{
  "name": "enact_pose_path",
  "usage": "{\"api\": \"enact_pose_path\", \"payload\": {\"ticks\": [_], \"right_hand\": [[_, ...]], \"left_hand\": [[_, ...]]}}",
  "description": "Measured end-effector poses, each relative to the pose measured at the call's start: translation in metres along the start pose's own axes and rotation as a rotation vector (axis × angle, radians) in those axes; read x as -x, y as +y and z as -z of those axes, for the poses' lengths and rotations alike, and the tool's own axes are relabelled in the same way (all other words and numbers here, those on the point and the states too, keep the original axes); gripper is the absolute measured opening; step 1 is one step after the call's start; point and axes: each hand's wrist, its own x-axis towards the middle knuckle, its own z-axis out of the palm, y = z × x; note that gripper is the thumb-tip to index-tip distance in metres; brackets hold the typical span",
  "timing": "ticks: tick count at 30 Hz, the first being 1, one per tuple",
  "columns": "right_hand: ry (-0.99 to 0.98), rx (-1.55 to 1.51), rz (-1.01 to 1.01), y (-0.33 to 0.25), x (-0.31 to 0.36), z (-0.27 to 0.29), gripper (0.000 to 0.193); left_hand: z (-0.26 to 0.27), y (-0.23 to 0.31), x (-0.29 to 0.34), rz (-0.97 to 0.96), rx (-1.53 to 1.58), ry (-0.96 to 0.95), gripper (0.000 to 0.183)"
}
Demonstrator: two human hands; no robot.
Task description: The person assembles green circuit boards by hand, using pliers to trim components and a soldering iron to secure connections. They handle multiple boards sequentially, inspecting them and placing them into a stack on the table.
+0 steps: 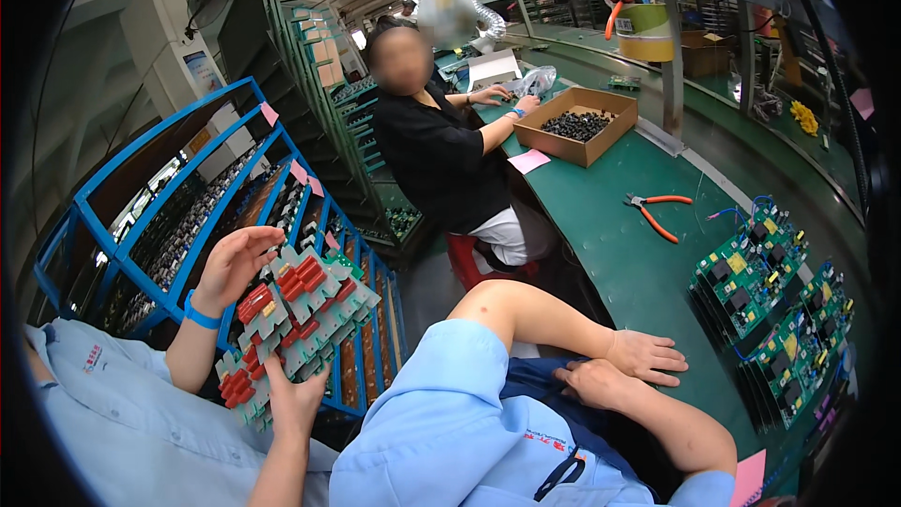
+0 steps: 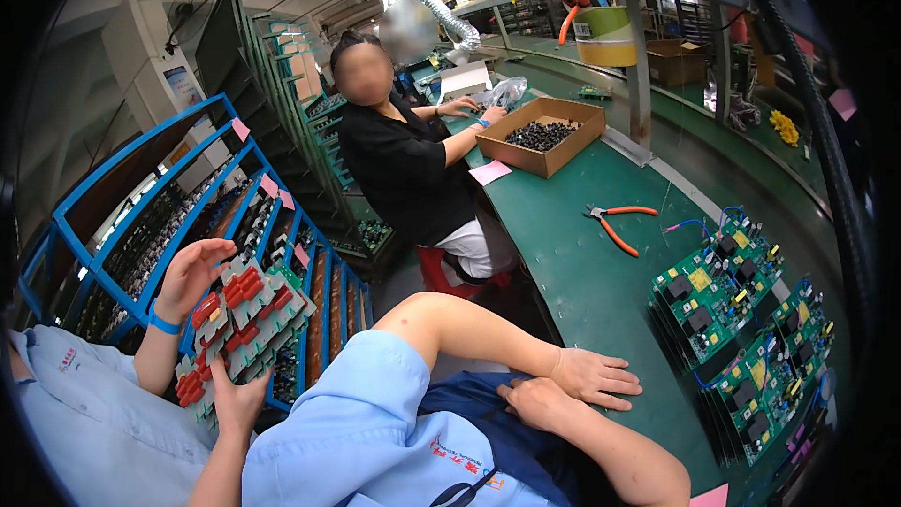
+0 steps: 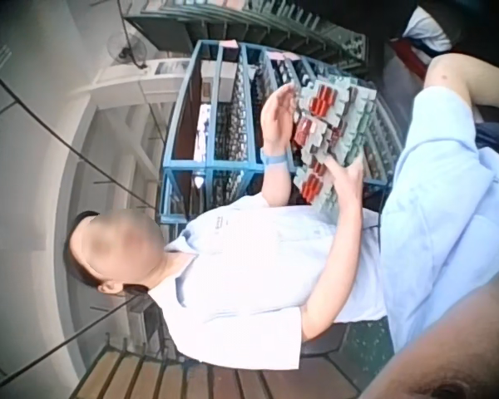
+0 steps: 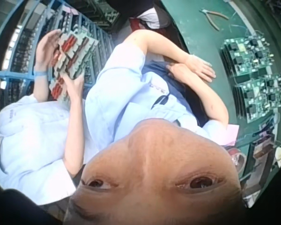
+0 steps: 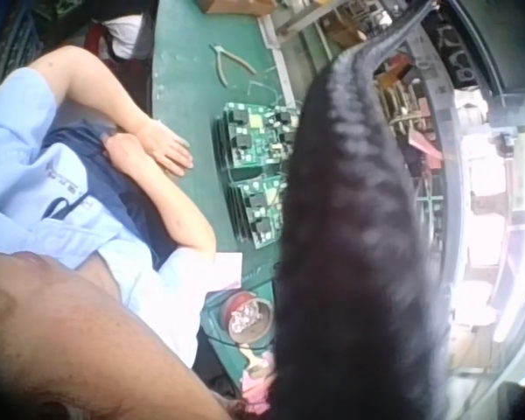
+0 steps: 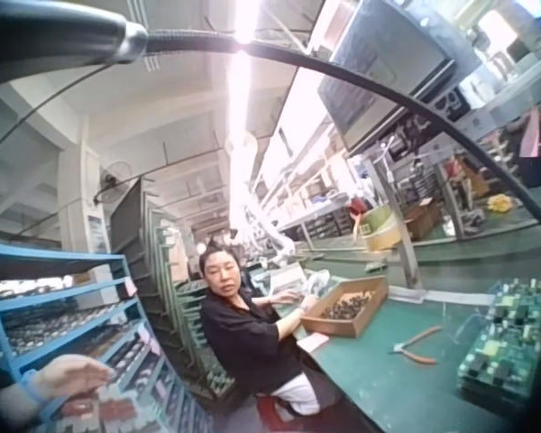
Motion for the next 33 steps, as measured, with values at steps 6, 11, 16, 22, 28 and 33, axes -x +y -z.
{"api": "enact_pose_path", "payload": {"ticks": [6, 11, 16, 22, 28, 33], "right_hand": [[0.067, -0.036, 0.050, -0.0002, -0.0013, -0.0002, 0.026], [0.071, -0.032, 0.050, -0.0001, 0.0005, 0.0009, 0.026], [0.075, -0.039, 0.053, -0.0001, -0.0004, 0.0011, 0.025], [0.078, -0.035, 0.054, -0.0002, -0.0006, 0.0021, 0.024], [0.070, -0.032, 0.049, 0.0013, -0.0011, -0.0006, 0.026], [0.037, -0.029, 0.045, 0.0033, -0.0017, -0.0024, 0.029]], "left_hand": [[0.0024, 0.0008, 0.0017, 0.006, -0.002, -0.040, 0.042], [0.0022, 0.0003, 0.0000, 0.010, -0.006, -0.053, 0.042], [-0.0003, 0.0006, 0.0008, 0.008, -0.012, -0.017, 0.040], [0.0040, 0.0007, -0.0008, 0.014, 0.023, -0.023, 0.039], [0.0070, 0.0008, -0.0019, 0.023, 0.018, -0.074, 0.041], [0.0053, 0.0004, -0.0021, 0.018, 0.016, -0.071, 0.041]]}}
